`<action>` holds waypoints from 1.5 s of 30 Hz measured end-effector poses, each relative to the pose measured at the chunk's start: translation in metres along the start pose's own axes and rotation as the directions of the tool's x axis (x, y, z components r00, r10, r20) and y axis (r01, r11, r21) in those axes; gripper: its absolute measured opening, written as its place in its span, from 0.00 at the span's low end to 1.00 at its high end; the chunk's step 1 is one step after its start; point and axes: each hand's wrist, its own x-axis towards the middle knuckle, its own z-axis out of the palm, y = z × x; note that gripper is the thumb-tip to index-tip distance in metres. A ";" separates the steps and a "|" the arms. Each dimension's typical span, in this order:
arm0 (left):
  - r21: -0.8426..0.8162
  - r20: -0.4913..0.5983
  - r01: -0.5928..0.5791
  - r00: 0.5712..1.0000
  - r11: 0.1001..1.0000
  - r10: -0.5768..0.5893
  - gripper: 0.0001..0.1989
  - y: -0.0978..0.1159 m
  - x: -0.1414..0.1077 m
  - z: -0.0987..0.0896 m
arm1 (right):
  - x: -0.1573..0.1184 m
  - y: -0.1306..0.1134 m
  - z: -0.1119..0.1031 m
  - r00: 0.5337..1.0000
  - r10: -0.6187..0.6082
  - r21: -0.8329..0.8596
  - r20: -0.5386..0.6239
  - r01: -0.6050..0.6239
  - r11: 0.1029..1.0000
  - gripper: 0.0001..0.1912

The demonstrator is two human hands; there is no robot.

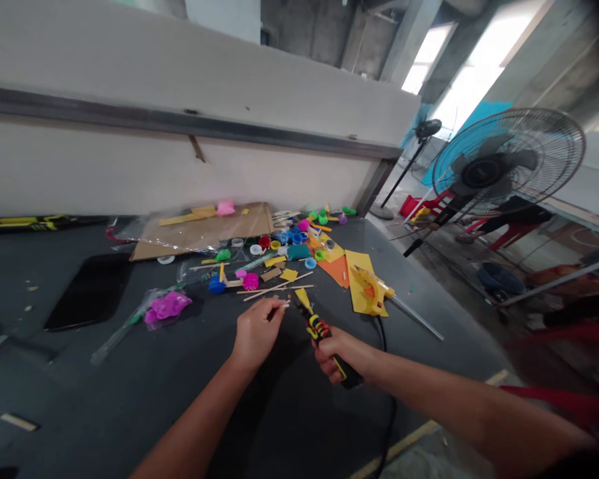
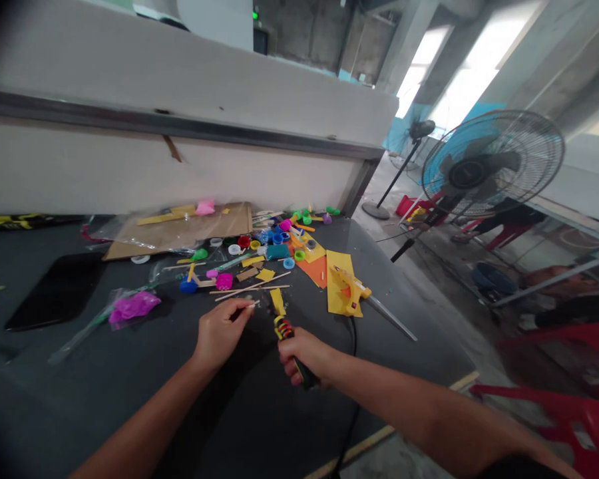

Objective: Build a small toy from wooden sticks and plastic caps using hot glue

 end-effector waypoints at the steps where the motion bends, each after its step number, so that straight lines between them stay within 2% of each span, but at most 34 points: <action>1: -0.016 -0.002 0.021 1.000 1.000 -0.021 0.07 0.000 0.000 0.000 | 0.001 0.001 0.001 1.000 -0.004 0.019 -0.009 0.004 1.000 0.14; 3: -0.062 0.010 0.076 0.997 0.995 -0.076 0.07 0.001 0.001 0.000 | 0.002 0.002 0.002 0.999 -0.031 0.041 -0.019 0.032 0.999 0.15; 5: -0.146 0.034 0.181 0.983 0.973 -0.178 0.08 -0.001 0.003 0.000 | 0.004 0.002 -0.002 0.996 -0.092 -0.008 -0.018 0.091 0.996 0.16; 7: -0.302 0.069 0.331 0.943 0.894 -0.325 0.10 -0.003 0.005 0.001 | 0.009 -0.003 -0.011 0.979 -0.195 -0.177 -0.066 0.181 0.967 0.16; 8: -0.402 0.099 0.401 0.913 0.823 -0.396 0.10 -0.004 0.006 0.001 | 0.012 -0.006 -0.016 0.958 -0.265 -0.298 -0.112 0.222 0.929 0.16; 9: -0.501 0.135 0.455 0.881 0.736 -0.453 0.11 -0.005 0.008 0.001 | 0.016 -0.011 -0.022 0.921 -0.349 -0.426 -0.174 0.249 0.870 0.16; 11: -0.648 0.207 0.513 0.830 0.563 -0.518 0.12 -0.004 0.009 0.001 | 0.027 -0.021 -0.033 0.825 -0.484 -0.649 -0.293 0.200 0.734 0.18; 12: -0.689 0.234 0.525 0.814 0.499 -0.532 0.12 -0.004 0.009 0.000 | 0.033 -0.026 -0.038 0.766 -0.549 -0.742 -0.336 0.144 0.655 0.20; 14: -0.731 0.262 0.531 0.798 0.427 -0.543 0.12 -0.001 0.009 -0.002 | 0.045 -0.035 -0.042 0.665 -0.665 -0.880 -0.340 0.023 0.474 0.25; 15: -0.746 0.266 0.528 0.794 0.405 -0.546 0.12 0.000 0.009 -0.003 | 0.050 -0.038 -0.043 0.637 -0.702 -0.920 -0.318 -0.028 0.391 0.27; 17: -0.773 0.271 0.519 0.790 0.365 -0.549 0.12 0.001 0.009 -0.006 | 0.057 -0.043 -0.043 0.626 -0.732 -0.957 -0.268 -0.088 0.275 0.32; 19: -0.792 0.279 0.513 0.786 0.330 -0.552 0.12 0.002 0.008 -0.009 | 0.058 -0.045 -0.039 0.624 -0.745 -0.970 -0.236 -0.104 0.220 0.35; 20: -0.799 0.284 0.512 0.783 0.315 -0.554 0.12 0.002 0.008 -0.010 | 0.056 -0.045 -0.037 0.608 -0.765 -0.975 -0.214 -0.090 0.202 0.36; 22: -0.807 0.294 0.513 0.778 0.291 -0.556 0.11 0.002 0.008 -0.011 | 0.051 -0.046 -0.028 0.547 -0.826 -0.985 -0.137 0.015 0.173 0.33; 24: -0.810 0.305 0.515 0.777 0.279 -0.551 0.11 0.001 0.007 -0.011 | 0.046 -0.046 -0.015 0.489 -0.871 -0.956 -0.047 0.229 0.181 0.25; 25: -0.810 0.311 0.516 0.780 0.277 -0.543 0.11 0.001 0.006 -0.011 | 0.045 -0.046 -0.008 0.482 -0.876 -0.909 -0.019 0.357 0.216 0.21; 26: -0.808 0.319 0.519 0.784 0.280 -0.532 0.11 0.001 0.006 -0.011 | 0.045 -0.045 -0.001 0.495 -0.869 -0.838 -0.012 0.469 0.279 0.18; 28: -0.790 0.342 0.536 0.787 0.296 -0.514 0.10 0.001 0.004 -0.012 | 0.049 -0.045 0.012 0.548 -0.836 -0.684 -0.030 0.599 0.417 0.12; 30: -0.750 0.383 0.576 0.780 0.327 -0.496 0.11 0.001 0.002 -0.014 | 0.054 -0.044 0.020 0.600 -0.798 -0.558 -0.055 0.644 0.523 0.08; 32: -0.696 0.426 0.614 0.771 0.372 -0.474 0.11 0.001 0.000 -0.016 | 0.059 -0.043 0.022 0.637 -0.768 -0.459 -0.071 0.662 0.592 0.06; 36: -0.595 0.485 0.652 0.758 0.471 -0.436 0.14 0.002 0.000 -0.020 | 0.063 -0.041 0.018 0.672 -0.737 -0.323 -0.073 0.683 0.655 0.06; 39: -0.523 0.531 0.668 0.741 0.530 -0.410 0.14 0.002 0.001 -0.020 | 0.062 -0.039 0.016 0.690 -0.722 -0.306 -0.059 0.676 0.671 0.07; 41: -0.478 0.558 0.670 0.731 0.568 -0.392 0.14 0.002 0.001 -0.020 | 0.062 -0.037 0.016 0.722 -0.689 -0.290 -0.063 0.647 0.705 0.08; 45: -0.434 0.608 0.677 0.707 0.594 -0.362 0.14 0.003 0.000 -0.022 | 0.063 -0.035 0.016 0.774 -0.633 -0.202 -0.028 0.616 0.762 0.09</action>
